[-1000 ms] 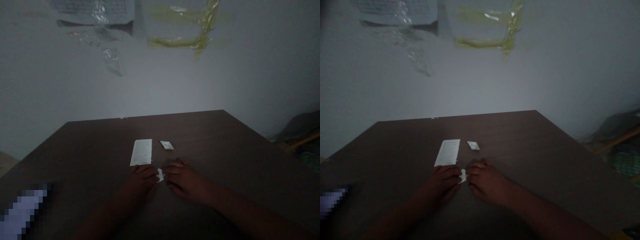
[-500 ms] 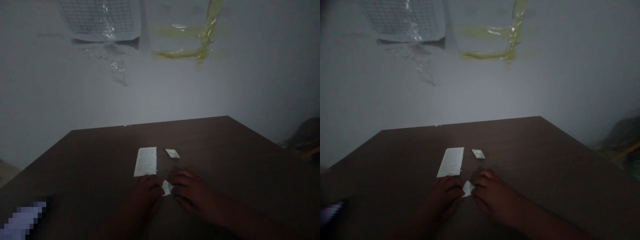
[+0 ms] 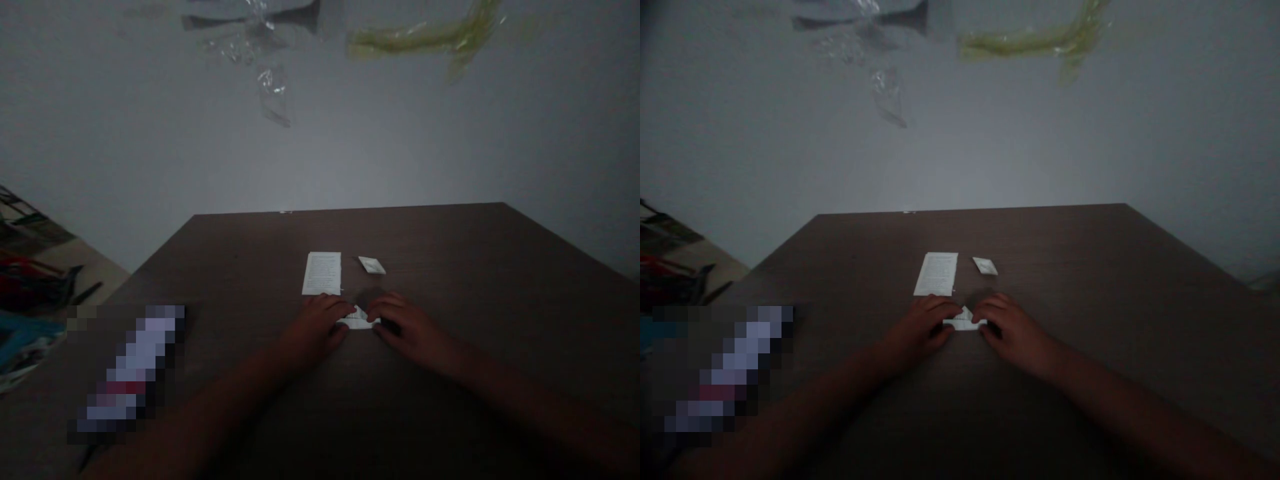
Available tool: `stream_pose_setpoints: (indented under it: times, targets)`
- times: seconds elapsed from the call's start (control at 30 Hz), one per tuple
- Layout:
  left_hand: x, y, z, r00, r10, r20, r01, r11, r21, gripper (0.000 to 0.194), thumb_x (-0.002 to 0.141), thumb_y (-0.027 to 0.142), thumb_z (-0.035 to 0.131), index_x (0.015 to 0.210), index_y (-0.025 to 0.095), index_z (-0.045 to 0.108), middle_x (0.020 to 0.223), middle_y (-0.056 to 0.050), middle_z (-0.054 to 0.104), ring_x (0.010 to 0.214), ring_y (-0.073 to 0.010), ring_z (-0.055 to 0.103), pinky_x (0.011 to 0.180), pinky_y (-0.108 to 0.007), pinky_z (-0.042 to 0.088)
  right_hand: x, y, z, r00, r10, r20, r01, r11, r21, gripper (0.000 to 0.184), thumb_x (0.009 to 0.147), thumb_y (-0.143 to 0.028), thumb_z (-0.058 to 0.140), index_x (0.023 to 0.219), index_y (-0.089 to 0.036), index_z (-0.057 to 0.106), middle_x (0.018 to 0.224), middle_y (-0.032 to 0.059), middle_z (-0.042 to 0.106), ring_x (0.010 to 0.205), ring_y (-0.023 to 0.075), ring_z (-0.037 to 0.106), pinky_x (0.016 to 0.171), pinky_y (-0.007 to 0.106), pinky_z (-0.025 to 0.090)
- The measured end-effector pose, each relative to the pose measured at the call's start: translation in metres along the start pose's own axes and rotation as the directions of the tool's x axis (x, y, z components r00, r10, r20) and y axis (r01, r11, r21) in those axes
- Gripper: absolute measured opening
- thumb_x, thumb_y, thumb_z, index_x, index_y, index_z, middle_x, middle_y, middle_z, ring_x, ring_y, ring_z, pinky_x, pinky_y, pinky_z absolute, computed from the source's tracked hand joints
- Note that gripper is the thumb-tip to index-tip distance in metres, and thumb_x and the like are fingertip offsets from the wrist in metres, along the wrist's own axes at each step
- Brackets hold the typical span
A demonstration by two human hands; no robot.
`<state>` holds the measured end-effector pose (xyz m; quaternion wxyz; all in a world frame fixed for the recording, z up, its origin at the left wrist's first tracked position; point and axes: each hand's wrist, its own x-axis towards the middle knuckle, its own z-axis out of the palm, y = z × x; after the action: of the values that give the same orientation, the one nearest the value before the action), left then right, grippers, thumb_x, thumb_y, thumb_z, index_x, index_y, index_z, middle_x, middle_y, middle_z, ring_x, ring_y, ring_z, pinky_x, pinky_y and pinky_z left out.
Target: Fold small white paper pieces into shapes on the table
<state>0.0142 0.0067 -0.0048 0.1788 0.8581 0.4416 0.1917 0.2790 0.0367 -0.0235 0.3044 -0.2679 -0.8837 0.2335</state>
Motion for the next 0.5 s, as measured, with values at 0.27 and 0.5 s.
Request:
stream_pose_setpoints:
  times: [0.27, 0.5]
  targets:
    - [0.003, -0.008, 0.002, 1.0, 0.012, -0.024, -0.014, 0.997, -0.078, 0.04, 0.093, 0.008, 0.063, 0.129, 0.023, 0.066, 0.128, -0.007, 0.072, 0.123, -0.0264, 0.067, 0.11, -0.044, 0.053, 0.006, -0.007, -0.001, 0.996, 0.092, 0.022, -0.091, 0.995, -0.04, 0.02, 0.094, -0.01, 0.067, 0.109, -0.024, 0.066, 0.109, 0.007, 0.073, 0.108, 0.0263, 0.066, 0.097, 0.044, 0.054]
    - [0.002, -0.012, 0.002, 1.0, -0.013, -0.028, 0.011, 0.998, -0.06, 0.037, 0.091, 0.009, 0.065, 0.124, 0.026, 0.067, 0.129, -0.005, 0.076, 0.124, -0.029, 0.066, 0.11, -0.049, 0.051, 0.006, -0.004, 0.004, 0.99, 0.135, 0.038, -0.132, 0.989, -0.061, 0.027, 0.091, -0.013, 0.074, 0.114, -0.025, 0.066, 0.114, 0.0069, 0.073, 0.113, 0.0281, 0.066, 0.102, 0.047, 0.052]
